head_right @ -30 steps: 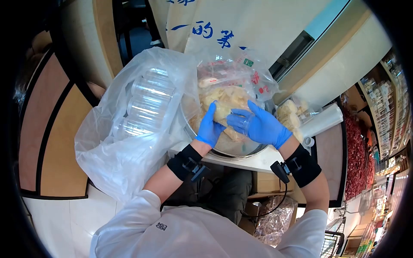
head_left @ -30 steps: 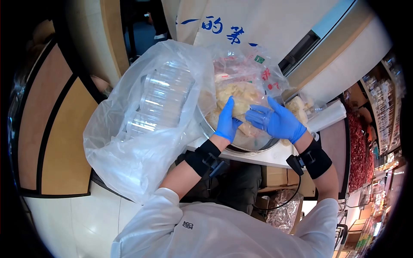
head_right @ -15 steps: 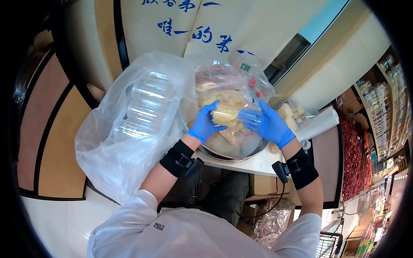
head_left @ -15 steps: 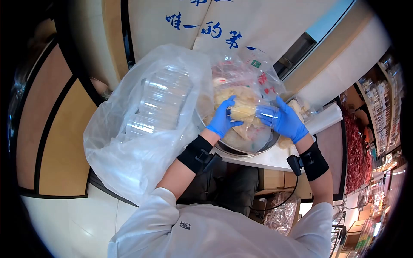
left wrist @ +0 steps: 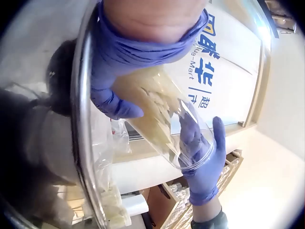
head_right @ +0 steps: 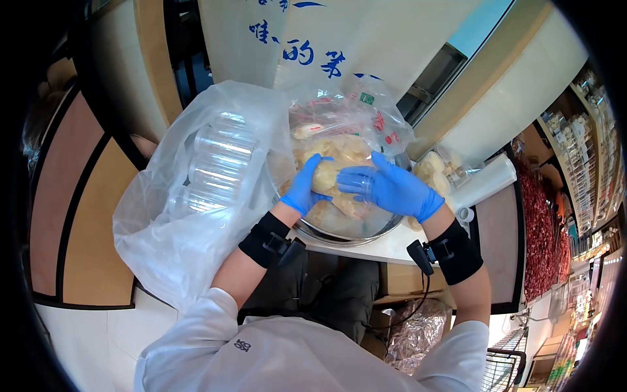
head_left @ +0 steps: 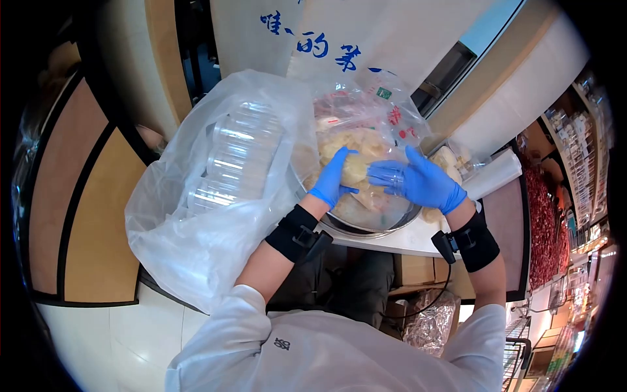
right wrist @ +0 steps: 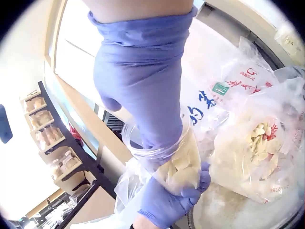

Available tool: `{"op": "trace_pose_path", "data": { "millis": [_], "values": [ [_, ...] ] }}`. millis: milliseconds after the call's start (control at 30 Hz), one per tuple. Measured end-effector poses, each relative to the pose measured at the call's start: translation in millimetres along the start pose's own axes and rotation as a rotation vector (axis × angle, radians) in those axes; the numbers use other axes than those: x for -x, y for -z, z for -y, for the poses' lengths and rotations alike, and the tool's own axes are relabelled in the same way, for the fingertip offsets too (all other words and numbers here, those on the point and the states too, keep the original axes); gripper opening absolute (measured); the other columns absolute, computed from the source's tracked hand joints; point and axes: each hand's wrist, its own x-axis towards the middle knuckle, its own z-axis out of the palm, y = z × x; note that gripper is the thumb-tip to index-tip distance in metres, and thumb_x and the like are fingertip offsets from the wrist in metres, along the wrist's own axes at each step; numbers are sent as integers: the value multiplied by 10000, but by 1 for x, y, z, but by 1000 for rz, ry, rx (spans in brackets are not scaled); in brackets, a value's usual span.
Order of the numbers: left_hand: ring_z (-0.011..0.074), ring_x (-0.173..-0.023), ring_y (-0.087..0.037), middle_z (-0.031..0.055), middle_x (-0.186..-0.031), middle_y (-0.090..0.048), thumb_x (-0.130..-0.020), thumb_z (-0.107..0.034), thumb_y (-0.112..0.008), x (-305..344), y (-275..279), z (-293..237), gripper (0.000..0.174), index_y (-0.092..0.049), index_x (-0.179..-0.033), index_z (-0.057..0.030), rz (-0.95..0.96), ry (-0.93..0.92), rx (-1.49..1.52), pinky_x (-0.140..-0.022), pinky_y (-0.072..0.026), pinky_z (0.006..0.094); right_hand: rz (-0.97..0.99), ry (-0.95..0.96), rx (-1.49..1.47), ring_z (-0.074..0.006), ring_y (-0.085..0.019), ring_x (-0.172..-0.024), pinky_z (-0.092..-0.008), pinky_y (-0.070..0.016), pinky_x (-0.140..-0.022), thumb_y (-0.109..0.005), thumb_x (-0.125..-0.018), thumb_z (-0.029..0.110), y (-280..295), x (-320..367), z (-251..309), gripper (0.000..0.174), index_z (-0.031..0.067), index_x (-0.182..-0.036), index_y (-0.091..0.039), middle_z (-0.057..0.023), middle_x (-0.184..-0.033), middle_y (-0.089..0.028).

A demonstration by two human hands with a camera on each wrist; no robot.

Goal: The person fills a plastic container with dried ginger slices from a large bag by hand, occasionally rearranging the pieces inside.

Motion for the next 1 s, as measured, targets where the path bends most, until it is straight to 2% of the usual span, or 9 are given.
{"op": "trace_pose_path", "data": {
  "millis": [100, 267, 467, 533, 667, 733, 833, 933, 1000],
  "values": [
    [194, -955, -569, 47, -1075, -580, -854, -478, -454, 2, 6, -12, 438, -513, -1164, -174, 10, -67, 21, -640, -503, 364, 60, 173, 113, -204, -475, -1157, -324, -352, -980, -394, -932, 426, -3, 1, -1, 563, -32, -1257, -426, -125, -1244, -502],
    [267, -1022, -542, 99, -1099, -557, -869, -434, -411, -24, 36, -10, 453, -482, -1211, -147, -131, -85, 400, -753, -497, 438, -486, 744, 398, -196, -611, -885, -314, -477, -815, -462, -928, 239, 32, -1, -14, 311, -21, -1055, -577, -96, -949, -638],
    [405, -1063, -497, 185, -1170, -498, -912, -429, -308, -14, 28, -19, 493, -420, -1249, -87, 135, -22, 661, -939, -395, 537, -603, 474, 953, -205, -618, -711, -336, -482, -693, -537, -831, 159, 111, -48, -104, 184, -2, -846, -625, -67, -738, -636],
    [417, -1072, -487, 190, -1191, -485, -919, -424, -294, -16, 28, -16, 499, -406, -1259, -76, 135, -22, 603, -947, -384, 549, -692, 365, 1559, -268, -621, -769, -384, -474, -714, -560, -780, 144, 125, -62, -127, 256, 6, -992, -599, -124, -810, -639],
    [444, -1117, -447, 200, -1250, -445, -933, -393, -273, -38, 52, 7, 501, -383, -1273, -43, 292, -141, 392, -973, -352, 570, -804, 511, 1335, -336, -579, -912, -432, -447, -800, -562, -770, 151, 143, -91, -147, 431, 23, -1178, -505, -188, -995, -601],
    [448, -1130, -435, 200, -1258, -438, -932, -396, -271, -38, 58, 12, 509, -377, -1277, -36, 321, -198, 192, -979, -344, 571, -773, 1033, 1638, -346, -519, -1027, -441, -412, -874, -576, -780, 194, 150, -105, -150, 581, 47, -1306, -377, -215, -1126, -523],
    [451, -1144, -423, 202, -1270, -428, -930, -393, -273, -63, 87, 33, 524, -366, -1284, -18, 340, -280, -101, -987, -335, 571, -877, 794, 1968, -354, -495, -1054, -444, -386, -913, -607, -774, 264, 134, -113, -144, 553, 43, -1251, -434, -212, -1126, -506],
    [449, -1140, -426, 215, -1271, -423, -926, -378, -285, -68, 96, 35, 531, -358, -1290, 2, 280, -265, -94, -986, -342, 564, -549, 730, 1065, -350, -499, -1053, -431, -404, -893, -644, -742, 380, 182, -158, -186, 582, 44, -1188, -480, -213, -1095, -513],
    [448, -1136, -429, 226, -1270, -422, -923, -369, -295, -52, 85, 24, 533, -355, -1293, 10, 231, -197, -5, -983, -349, 558, -583, 596, 1316, -345, -504, -1049, -433, -414, -874, -643, -726, 427, 134, -126, -154, 587, 52, -1155, -503, -205, -1080, -524]
  ]
}}
